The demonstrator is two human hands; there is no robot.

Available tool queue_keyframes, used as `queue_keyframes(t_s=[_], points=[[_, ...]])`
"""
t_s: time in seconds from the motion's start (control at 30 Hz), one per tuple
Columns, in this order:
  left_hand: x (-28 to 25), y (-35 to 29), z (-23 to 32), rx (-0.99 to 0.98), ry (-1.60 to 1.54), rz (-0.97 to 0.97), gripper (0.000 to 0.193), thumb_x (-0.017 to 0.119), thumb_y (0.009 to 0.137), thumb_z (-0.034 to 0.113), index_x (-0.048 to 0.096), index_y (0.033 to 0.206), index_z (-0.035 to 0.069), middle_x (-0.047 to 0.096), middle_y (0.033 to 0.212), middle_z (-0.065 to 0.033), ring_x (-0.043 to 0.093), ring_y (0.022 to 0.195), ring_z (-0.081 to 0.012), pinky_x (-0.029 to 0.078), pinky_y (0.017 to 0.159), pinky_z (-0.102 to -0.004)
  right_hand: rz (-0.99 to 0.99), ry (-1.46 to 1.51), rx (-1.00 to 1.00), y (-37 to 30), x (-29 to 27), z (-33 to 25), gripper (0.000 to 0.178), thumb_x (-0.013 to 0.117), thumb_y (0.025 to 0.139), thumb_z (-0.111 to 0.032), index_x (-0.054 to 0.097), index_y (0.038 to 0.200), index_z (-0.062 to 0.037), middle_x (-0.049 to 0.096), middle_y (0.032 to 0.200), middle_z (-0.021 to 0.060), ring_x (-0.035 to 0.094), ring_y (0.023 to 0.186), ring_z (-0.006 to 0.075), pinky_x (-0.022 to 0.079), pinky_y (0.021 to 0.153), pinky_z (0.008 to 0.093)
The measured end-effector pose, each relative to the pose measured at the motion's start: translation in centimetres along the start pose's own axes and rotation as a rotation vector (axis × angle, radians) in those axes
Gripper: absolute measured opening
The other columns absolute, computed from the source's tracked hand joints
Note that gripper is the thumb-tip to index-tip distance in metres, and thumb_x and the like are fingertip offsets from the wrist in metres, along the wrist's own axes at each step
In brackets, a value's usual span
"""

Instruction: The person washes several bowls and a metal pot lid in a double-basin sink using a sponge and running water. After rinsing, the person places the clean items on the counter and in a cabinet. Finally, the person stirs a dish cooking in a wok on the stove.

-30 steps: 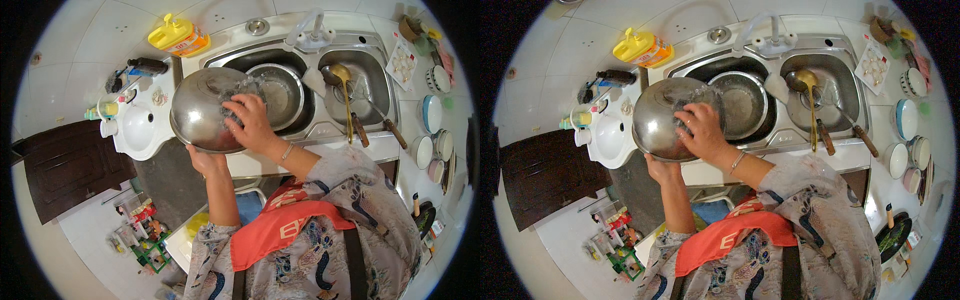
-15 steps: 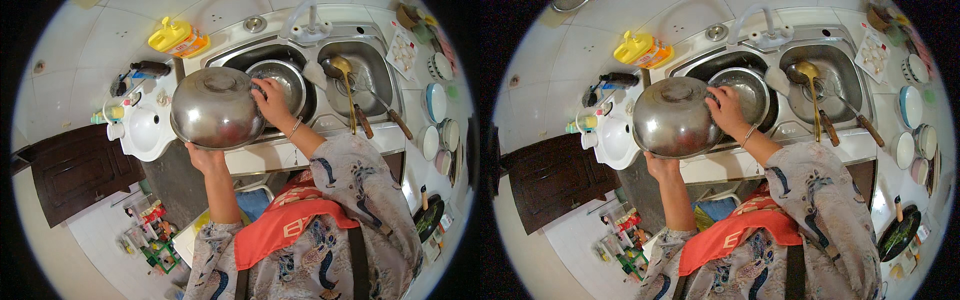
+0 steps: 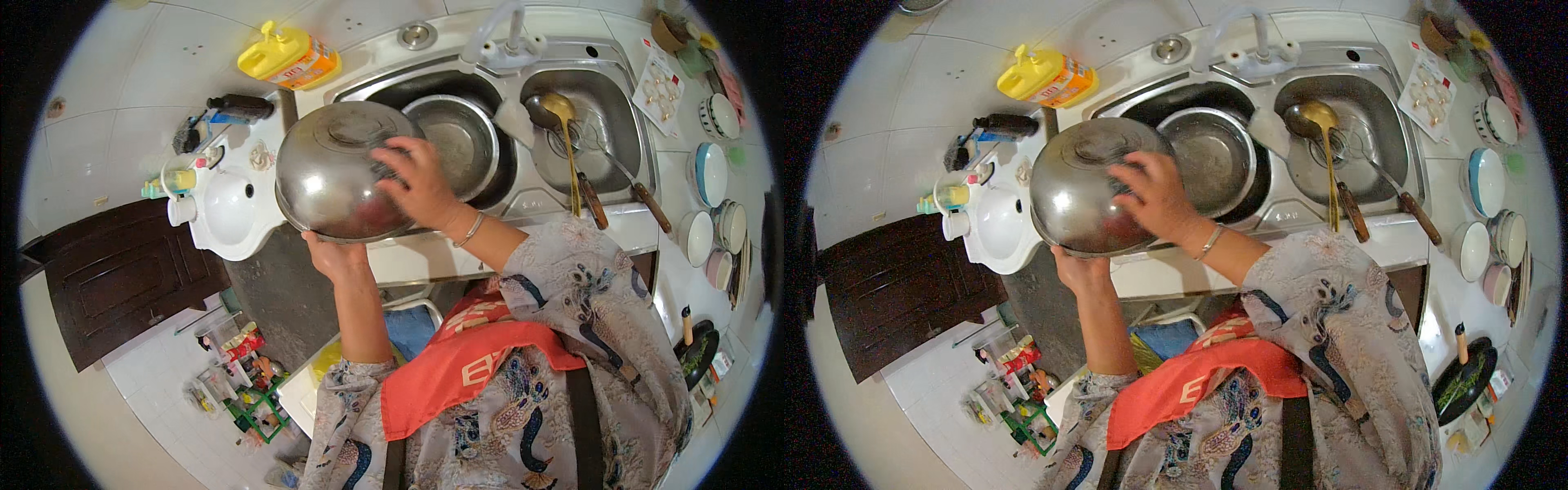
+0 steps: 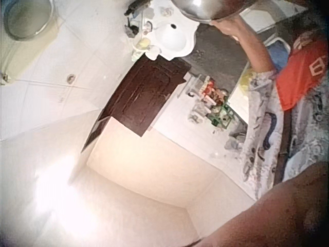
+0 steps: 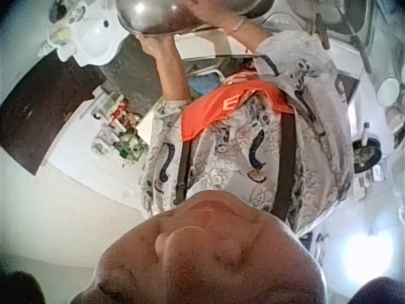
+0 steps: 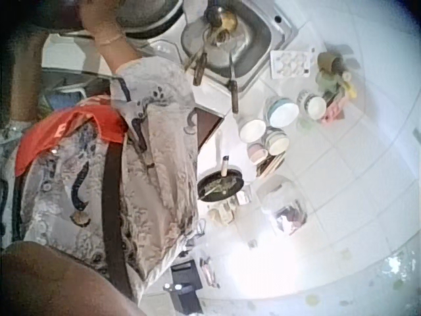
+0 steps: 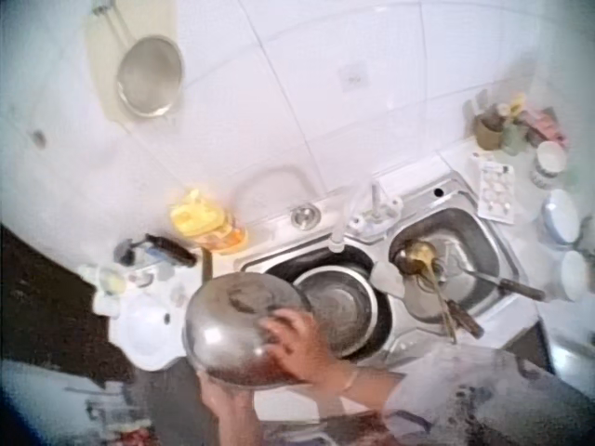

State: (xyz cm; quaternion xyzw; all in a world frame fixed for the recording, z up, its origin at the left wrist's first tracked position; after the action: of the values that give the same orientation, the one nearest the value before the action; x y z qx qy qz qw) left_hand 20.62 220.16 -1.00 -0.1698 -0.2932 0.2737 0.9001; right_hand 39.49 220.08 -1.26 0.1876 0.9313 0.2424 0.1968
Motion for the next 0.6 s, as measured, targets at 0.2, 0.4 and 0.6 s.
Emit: queue_keyframes(t_s=[0.2, 0.4, 0.6], points=[[-0.3, 1.6, 3.8, -0.023, -0.136, 0.038, 0.049, 0.019, 0.096, 0.032, 0.030, 0.133, 0.003, 0.030, 0.138, -0.0159, 0.034, 0.125, -0.0331, 0.031, 0.101, -0.0521, -0.233, -0.262, 0.577, -7.2, 2.4, 21.6, 0.049, 0.071, 0.070, -0.021, 0.052, 0.113, -0.0071, 0.053, 0.109, 0.0175, 0.048, 0.103, 0.0350, 0.040, 0.088, 0.0413], [-1.0, 1.5, 4.8, -0.047, -0.200, 0.162, 0.046, 0.020, 0.095, 0.028, 0.033, 0.131, 0.003, 0.032, 0.138, -0.0156, 0.032, 0.126, -0.0330, 0.029, 0.102, -0.0514, -0.775, -0.623, 0.787, -12.6, 6.8, 26.1, 0.061, 0.068, 0.070, -0.016, 0.044, 0.125, -0.0076, 0.033, 0.134, 0.0238, 0.039, 0.117, 0.0376, 0.038, 0.092, 0.0438], [-0.4, 1.6, 4.3, 0.058, -0.170, 0.023, 0.047, 0.020, 0.094, 0.027, 0.034, 0.131, 0.002, 0.032, 0.137, -0.0165, 0.033, 0.125, -0.0337, 0.031, 0.101, -0.0519, -0.210, 0.535, 1.054, -6.5, 1.6, 12.9, 0.053, 0.063, 0.073, -0.017, 0.047, 0.121, -0.0018, 0.060, 0.095, 0.0131, 0.058, 0.082, 0.0181, 0.047, 0.074, 0.0315]])
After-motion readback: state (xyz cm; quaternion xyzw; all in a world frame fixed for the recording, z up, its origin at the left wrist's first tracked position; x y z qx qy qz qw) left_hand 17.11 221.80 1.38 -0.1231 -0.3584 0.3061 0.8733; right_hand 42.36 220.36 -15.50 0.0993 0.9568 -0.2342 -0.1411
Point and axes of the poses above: each hand's wrist, its own y-axis towards the middle knuckle, its own x-axis out of the palm, z = x × y, the point moved 5 cm from there along y, towards the middle knuckle
